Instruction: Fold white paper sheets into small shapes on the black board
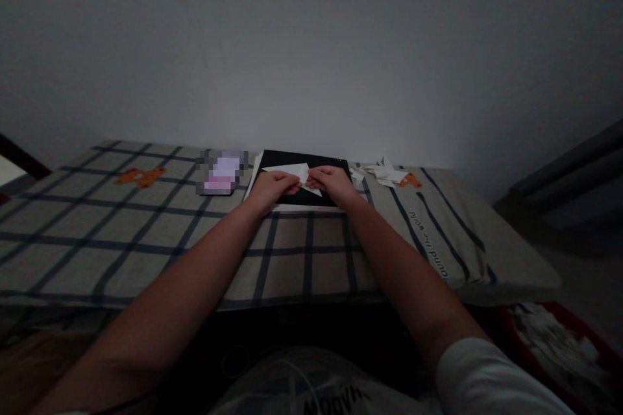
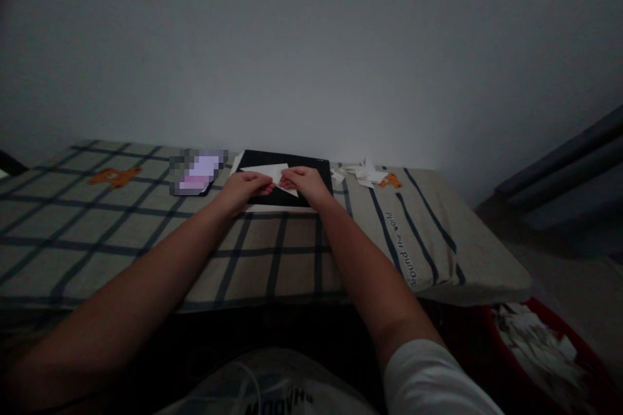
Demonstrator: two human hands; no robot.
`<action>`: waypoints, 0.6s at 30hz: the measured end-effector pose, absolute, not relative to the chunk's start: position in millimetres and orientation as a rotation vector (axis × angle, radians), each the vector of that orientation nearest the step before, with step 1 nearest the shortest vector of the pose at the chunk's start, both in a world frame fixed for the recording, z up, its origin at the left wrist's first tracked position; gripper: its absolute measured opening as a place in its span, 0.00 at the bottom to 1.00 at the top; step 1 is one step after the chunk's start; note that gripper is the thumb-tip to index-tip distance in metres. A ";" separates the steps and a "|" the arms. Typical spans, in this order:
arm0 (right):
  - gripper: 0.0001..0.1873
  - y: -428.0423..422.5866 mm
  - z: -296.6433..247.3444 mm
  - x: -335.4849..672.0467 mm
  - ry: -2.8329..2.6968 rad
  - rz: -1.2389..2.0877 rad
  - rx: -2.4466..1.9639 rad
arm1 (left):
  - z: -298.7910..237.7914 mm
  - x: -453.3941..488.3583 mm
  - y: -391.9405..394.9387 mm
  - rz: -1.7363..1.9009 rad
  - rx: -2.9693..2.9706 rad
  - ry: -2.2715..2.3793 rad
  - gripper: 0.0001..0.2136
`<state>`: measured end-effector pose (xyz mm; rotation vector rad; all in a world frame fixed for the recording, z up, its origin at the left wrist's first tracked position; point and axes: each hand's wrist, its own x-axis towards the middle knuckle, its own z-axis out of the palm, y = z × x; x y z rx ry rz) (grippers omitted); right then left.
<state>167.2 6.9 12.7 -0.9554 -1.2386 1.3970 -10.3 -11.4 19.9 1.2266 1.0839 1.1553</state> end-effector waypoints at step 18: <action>0.06 5.6 10.8 168.9 -1.359 1.371 -0.927 | 16.2 -13.1 -8.0 1.225 1.373 1.136 0.17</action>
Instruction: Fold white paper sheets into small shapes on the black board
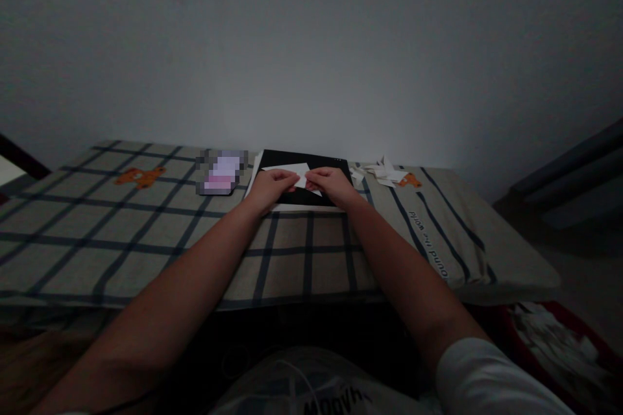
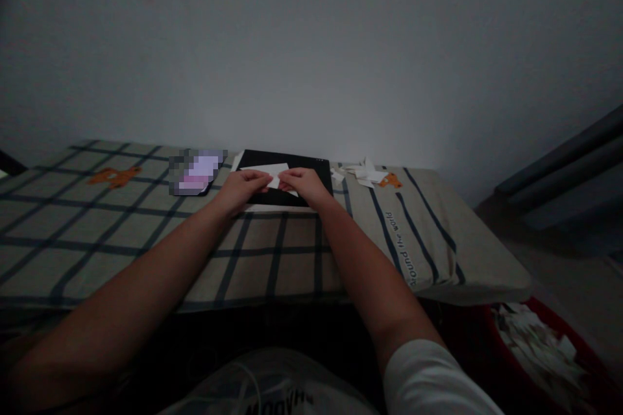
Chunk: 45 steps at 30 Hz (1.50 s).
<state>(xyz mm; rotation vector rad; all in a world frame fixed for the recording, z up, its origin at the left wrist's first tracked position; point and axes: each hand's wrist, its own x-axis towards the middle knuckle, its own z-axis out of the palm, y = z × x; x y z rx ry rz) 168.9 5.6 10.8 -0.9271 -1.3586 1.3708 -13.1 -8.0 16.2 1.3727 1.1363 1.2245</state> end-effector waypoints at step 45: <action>0.07 4.8 11.4 166.6 -1.306 1.330 -0.999 | 12.9 -14.5 -9.7 1.177 1.559 1.211 0.17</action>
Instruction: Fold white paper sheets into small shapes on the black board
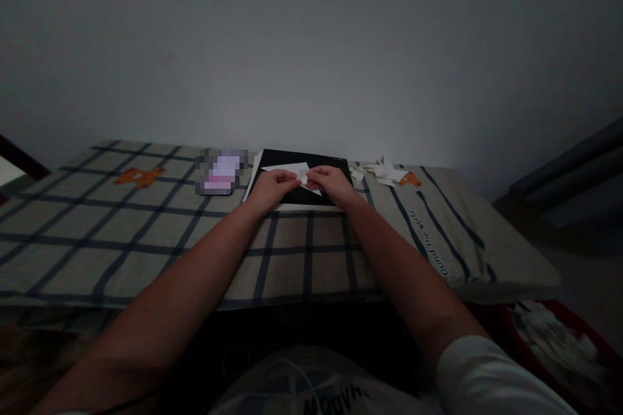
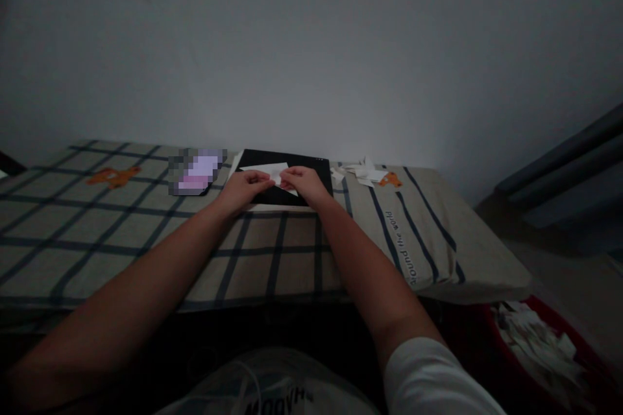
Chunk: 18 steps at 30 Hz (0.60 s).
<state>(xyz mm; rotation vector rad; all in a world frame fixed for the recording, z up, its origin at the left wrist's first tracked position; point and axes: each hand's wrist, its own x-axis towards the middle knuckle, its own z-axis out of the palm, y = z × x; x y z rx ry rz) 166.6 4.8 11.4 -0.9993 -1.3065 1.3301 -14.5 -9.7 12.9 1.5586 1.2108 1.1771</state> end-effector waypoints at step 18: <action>0.09 3.6 12.3 167.1 -1.615 1.239 -1.030 | 14.8 -17.0 -9.0 1.087 1.761 1.214 0.20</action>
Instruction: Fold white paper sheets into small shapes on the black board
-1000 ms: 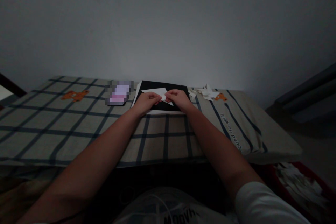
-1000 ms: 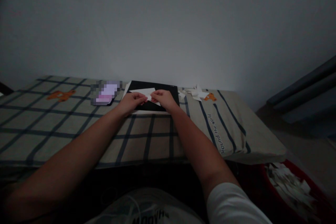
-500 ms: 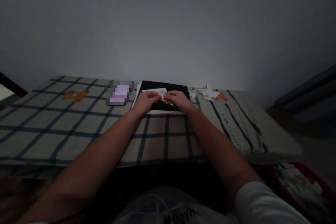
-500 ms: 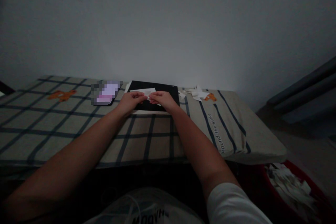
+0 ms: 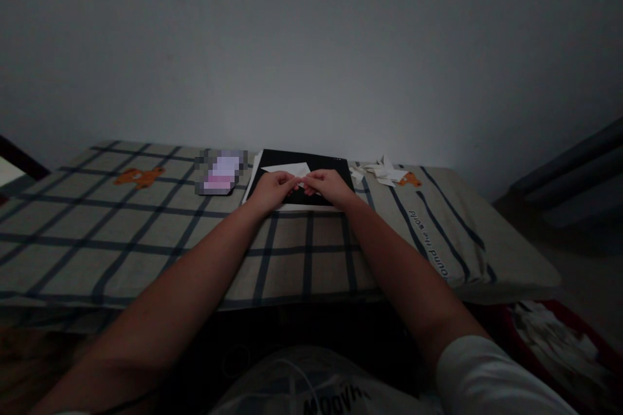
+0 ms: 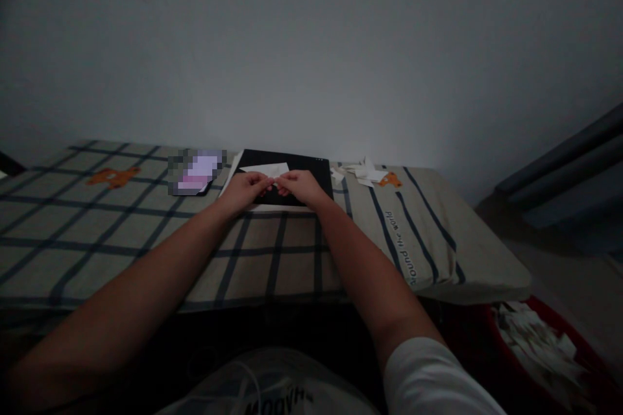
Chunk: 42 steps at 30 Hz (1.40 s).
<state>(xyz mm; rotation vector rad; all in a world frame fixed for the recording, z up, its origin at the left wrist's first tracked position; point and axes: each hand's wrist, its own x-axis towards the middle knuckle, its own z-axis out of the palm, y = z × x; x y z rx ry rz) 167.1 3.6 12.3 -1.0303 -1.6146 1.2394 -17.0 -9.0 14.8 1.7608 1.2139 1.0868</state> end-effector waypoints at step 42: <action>0.05 2.8 14.5 167.3 -1.501 1.218 -1.001 | 16.3 -16.3 -9.6 1.270 1.872 1.247 0.13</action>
